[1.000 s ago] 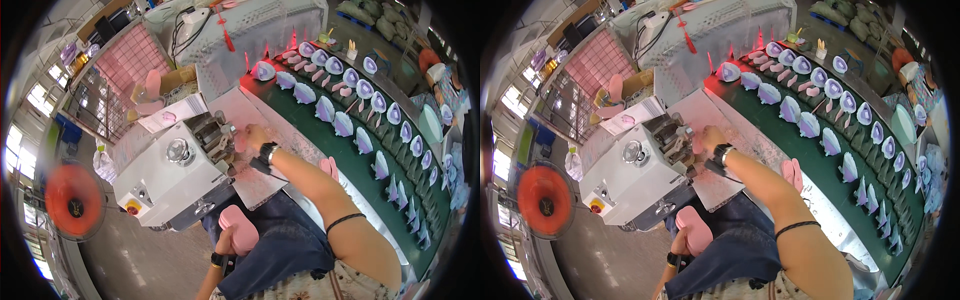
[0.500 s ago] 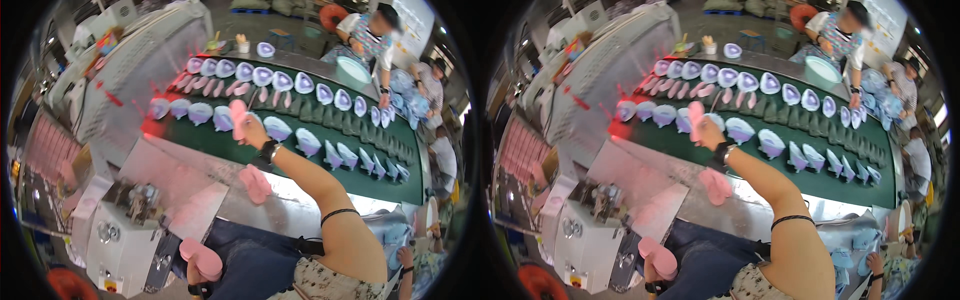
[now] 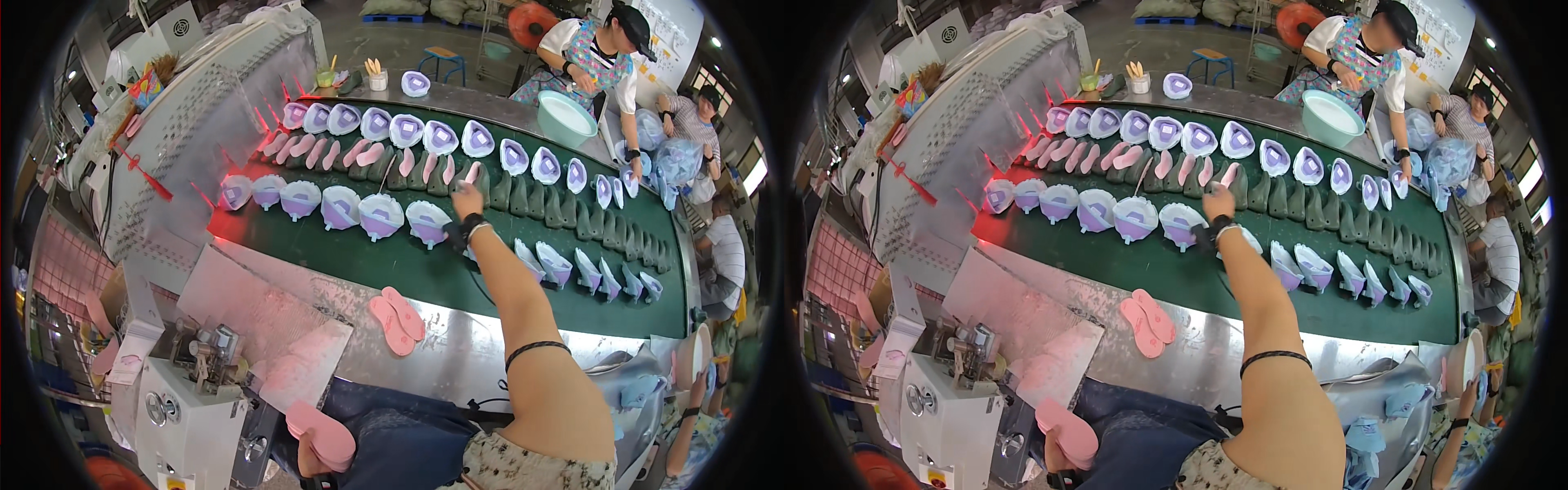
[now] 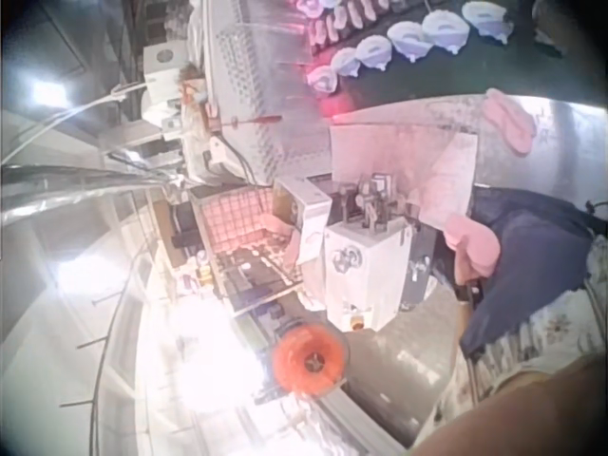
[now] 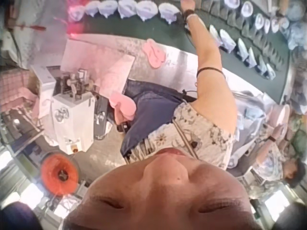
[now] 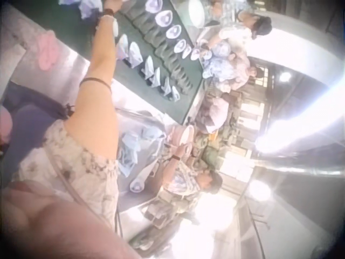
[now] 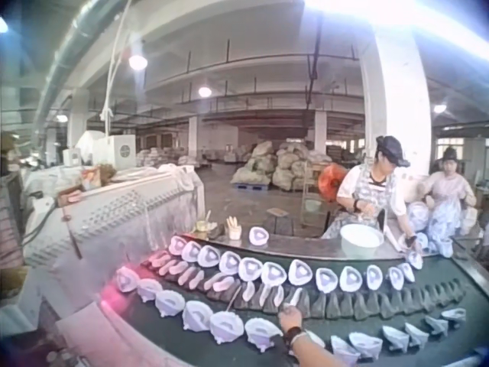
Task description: The worker is using an industrial machine to press or stitch shoe soles and insoles, then placing them onto a conveyor belt for further processing.
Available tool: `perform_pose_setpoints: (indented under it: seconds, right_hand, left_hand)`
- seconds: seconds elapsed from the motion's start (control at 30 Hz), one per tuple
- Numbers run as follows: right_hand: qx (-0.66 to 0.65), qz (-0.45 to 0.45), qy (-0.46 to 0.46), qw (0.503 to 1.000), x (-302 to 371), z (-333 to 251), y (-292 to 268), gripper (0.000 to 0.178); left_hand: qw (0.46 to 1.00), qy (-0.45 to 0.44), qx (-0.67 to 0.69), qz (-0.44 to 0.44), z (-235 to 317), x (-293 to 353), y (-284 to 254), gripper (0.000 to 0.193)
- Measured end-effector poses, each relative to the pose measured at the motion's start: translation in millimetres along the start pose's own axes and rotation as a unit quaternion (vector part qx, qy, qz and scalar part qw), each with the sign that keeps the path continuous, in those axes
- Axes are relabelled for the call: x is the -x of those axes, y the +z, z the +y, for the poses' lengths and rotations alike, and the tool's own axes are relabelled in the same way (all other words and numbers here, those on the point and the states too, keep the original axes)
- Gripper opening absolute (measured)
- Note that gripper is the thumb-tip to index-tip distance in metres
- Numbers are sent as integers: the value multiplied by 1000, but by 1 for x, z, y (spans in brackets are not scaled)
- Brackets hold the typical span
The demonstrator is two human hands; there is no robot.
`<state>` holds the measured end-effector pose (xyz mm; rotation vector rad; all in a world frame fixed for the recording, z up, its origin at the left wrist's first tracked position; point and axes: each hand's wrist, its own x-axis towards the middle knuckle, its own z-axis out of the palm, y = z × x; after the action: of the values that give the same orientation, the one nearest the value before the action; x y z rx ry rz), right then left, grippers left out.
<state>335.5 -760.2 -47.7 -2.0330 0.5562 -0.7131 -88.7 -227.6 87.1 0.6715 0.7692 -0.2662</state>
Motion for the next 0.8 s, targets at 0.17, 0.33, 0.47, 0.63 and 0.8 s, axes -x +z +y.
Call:
perform_pose_setpoints:
  seconds: [0.17,0.33,0.47,0.63,0.8]
  right_hand:
    - [-292,-495,-34,817,191,-198,-3,10]
    - [-135,-687,-190,688,389,-255,-59,35]
    - [-155,-670,-134,714,415,-277,-42,28]
    - [-218,-615,-41,757,408,-289,62,25]
    - [-137,-641,29,755,406,-341,135,28]
  left_hand:
    - [999,-25,1,-35,0,8,6,39]
    - [996,-37,-28,-73,3,-3,3,36]
    - [999,9,-38,-4,5,-7,-26,37]
    - [998,-26,52,-27,19,39,-47,40]
    - [995,-4,64,-82,18,55,-57,52]
